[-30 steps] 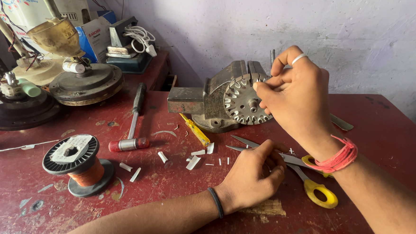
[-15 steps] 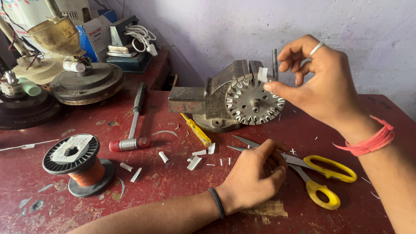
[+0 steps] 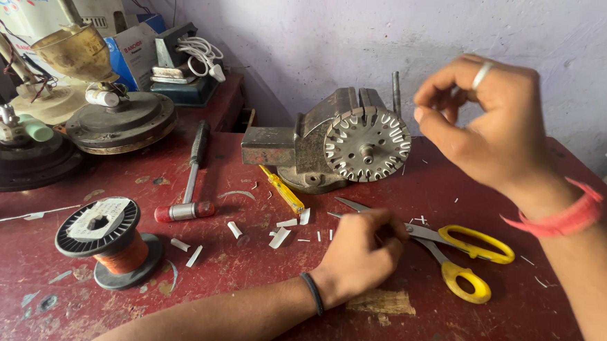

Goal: The person cuts small white plastic strips with scissors and inserts them into the slots of a motor rotor held in a bench vise. The person uses a screwdriver to adjust the pieces and continues inserting more strips into the rotor.

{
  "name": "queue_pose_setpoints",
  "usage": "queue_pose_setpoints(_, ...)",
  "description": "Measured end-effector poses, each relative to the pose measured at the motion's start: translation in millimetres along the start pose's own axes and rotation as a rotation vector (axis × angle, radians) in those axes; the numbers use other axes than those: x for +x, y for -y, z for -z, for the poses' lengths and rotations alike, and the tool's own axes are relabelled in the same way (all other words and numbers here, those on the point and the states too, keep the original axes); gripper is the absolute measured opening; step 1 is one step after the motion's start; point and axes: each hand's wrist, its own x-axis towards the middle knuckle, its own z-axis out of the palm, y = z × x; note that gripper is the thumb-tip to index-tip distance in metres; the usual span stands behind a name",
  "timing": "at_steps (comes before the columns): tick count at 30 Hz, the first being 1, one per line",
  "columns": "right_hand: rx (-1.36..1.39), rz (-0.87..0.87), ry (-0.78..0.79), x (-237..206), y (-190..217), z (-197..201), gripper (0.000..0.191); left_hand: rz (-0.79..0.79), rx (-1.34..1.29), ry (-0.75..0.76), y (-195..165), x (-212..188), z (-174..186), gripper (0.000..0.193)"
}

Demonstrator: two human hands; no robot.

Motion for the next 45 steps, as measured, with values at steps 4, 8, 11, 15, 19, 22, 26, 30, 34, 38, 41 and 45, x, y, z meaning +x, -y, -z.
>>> queue_pose_setpoints(4,-0.15,-0.127,0.204,-38.0,9.6,11.3,0.003,-0.008,0.065,-0.299,3.2,7.0,9.6,0.014)
queue_pose_setpoints(8,-0.197,-0.392,0.609,-98.4,-4.2,22.0,0.023,0.023,0.355,-0.258,7.7,16.6,9.0,0.03)
queue_pose_setpoints(11,-0.096,-0.502,0.678,-140.1,-25.2,33.4,0.042,0.015,0.42,-0.211,10.3,21.9,-4.3,0.037)
queue_pose_setpoints(15,-0.155,-0.625,0.792,-167.9,-52.8,40.1,0.052,-0.041,0.504,-0.143,15.3,28.8,-15.5,0.032)
queue_pose_setpoints(19,-0.223,-0.736,0.814,-163.8,-56.8,47.1,0.062,0.029,0.561,-0.002,21.5,39.9,-18.6,0.021)
queue_pose_setpoints(22,-0.33,-0.985,0.982,-147.7,-47.8,58.1,0.058,0.04,0.69,0.009,26.0,44.9,-22.7,0.023)
queue_pose_setpoints(26,-0.455,-1.108,1.122,-128.4,-45.3,69.2,0.069,-0.188,0.813,-0.079,33.5,48.4,-26.0,0.024)
queue_pose_setpoints(30,-0.478,-1.153,1.161,-138.5,-63.9,73.3,0.079,-0.132,0.711,-0.097,41.3,48.7,-24.6,0.01)
queue_pose_setpoints(34,-0.016,-1.297,0.956,-174.0,-103.0,86.5,0.074,-0.18,0.634,-0.153,42.8,44.7,-22.7,0.007)
queue_pose_setpoints(38,0.505,-1.258,0.863,-206.4,-155.8,106.9,0.093,-0.094,0.289,-0.176,37.7,36.3,-24.1,0.011)
queue_pose_setpoints(41,0.672,-1.192,0.919,-218.4,-190.3,123.9,0.115,-0.036,0.07,-0.192,33.1,30.3,-25.8,0.011)
queue_pose_setpoints(45,0.584,-0.809,0.913,-227.5,-193.3,136.7,0.138,-0.128,0.023,-0.299,28.2,25.0,-23.7,0.01)
